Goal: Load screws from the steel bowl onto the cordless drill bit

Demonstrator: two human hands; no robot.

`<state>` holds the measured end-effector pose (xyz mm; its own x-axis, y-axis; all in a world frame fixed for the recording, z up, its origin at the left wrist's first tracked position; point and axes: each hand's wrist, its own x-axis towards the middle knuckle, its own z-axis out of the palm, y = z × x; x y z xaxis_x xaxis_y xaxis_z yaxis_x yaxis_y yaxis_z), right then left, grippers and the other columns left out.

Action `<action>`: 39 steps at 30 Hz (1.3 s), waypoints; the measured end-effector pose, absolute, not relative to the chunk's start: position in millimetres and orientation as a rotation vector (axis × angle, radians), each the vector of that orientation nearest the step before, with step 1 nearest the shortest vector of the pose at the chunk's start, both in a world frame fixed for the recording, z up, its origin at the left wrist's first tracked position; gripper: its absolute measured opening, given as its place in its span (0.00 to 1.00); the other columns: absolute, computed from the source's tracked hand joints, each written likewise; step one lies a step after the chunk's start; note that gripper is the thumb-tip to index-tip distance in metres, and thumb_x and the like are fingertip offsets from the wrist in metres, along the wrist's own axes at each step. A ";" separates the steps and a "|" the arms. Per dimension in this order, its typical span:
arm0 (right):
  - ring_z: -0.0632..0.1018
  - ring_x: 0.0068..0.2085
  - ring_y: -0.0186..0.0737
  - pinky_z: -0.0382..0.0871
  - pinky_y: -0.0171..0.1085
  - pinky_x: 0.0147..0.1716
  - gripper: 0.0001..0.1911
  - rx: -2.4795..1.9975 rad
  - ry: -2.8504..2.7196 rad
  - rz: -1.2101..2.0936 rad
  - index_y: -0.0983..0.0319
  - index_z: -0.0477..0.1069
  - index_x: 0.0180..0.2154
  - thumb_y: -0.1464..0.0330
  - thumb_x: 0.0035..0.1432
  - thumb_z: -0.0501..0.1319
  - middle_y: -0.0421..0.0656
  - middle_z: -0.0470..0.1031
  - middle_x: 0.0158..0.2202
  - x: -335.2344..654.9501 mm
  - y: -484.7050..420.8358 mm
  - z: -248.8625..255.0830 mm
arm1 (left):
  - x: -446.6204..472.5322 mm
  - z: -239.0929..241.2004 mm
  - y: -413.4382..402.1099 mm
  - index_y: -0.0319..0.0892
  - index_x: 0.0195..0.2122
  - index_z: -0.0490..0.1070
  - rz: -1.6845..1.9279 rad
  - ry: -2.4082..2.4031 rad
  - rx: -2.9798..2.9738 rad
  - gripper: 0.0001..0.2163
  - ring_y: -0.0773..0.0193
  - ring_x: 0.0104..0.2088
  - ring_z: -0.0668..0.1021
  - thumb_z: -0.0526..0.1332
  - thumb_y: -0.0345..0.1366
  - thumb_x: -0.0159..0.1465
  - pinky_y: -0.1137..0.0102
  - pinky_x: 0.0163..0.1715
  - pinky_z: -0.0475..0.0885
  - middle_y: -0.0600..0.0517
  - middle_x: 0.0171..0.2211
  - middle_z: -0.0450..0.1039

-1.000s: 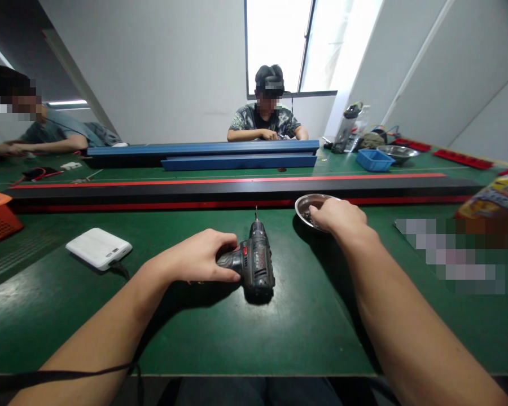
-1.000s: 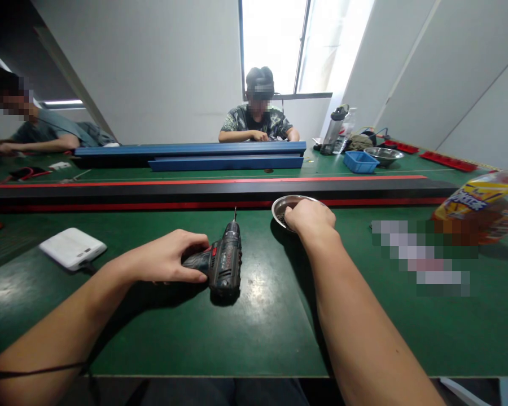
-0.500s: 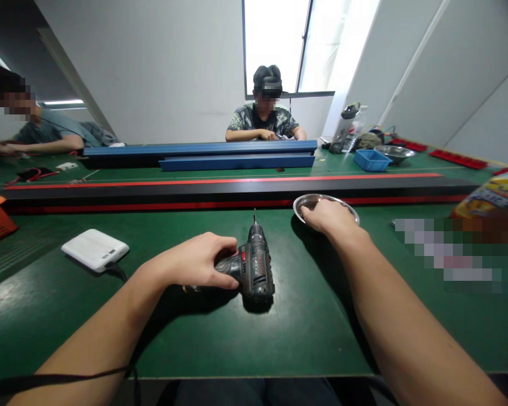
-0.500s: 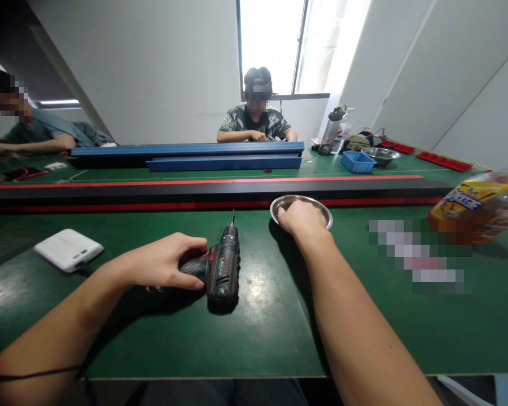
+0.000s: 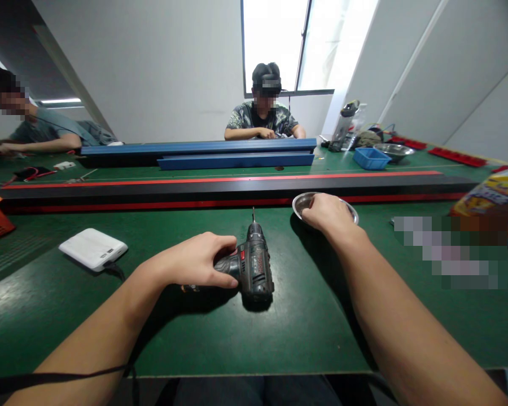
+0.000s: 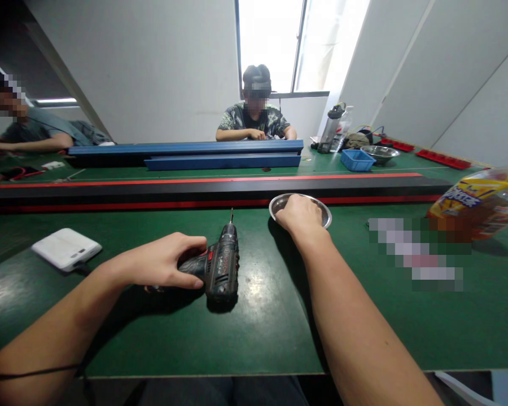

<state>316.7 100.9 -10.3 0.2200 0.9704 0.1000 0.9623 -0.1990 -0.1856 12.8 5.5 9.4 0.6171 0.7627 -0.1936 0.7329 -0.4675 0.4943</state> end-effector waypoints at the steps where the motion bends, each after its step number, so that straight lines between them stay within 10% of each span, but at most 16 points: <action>1: 0.83 0.49 0.62 0.75 0.50 0.50 0.20 -2.265 -1.851 0.043 0.70 0.82 0.47 0.64 0.59 0.63 0.65 0.81 0.45 316.7 100.6 -10.5 | 12.7 9.2 5.5 0.45 0.38 0.70 0.073 1.175 2.305 0.18 0.64 0.31 0.74 0.72 0.50 0.57 0.70 0.29 0.63 0.59 0.32 0.73; 27: 0.80 0.49 0.53 0.67 0.47 0.55 0.12 -1.645 -1.826 -0.204 0.62 0.79 0.46 0.70 0.69 0.57 0.53 0.83 0.46 292.6 92.4 -7.5 | 14.1 8.1 6.0 0.45 0.38 0.70 0.077 1.174 2.319 0.19 0.63 0.31 0.74 0.72 0.52 0.57 0.69 0.29 0.63 0.57 0.32 0.73; 39: 0.82 0.44 0.43 0.73 0.40 0.50 0.06 -1.174 -1.888 0.259 0.60 0.80 0.41 0.73 0.66 0.63 0.46 0.84 0.44 248.7 86.7 -52.3 | 14.4 7.6 5.7 0.44 0.36 0.69 0.066 1.144 2.274 0.18 0.66 0.28 0.71 0.72 0.49 0.55 0.70 0.27 0.61 0.59 0.29 0.69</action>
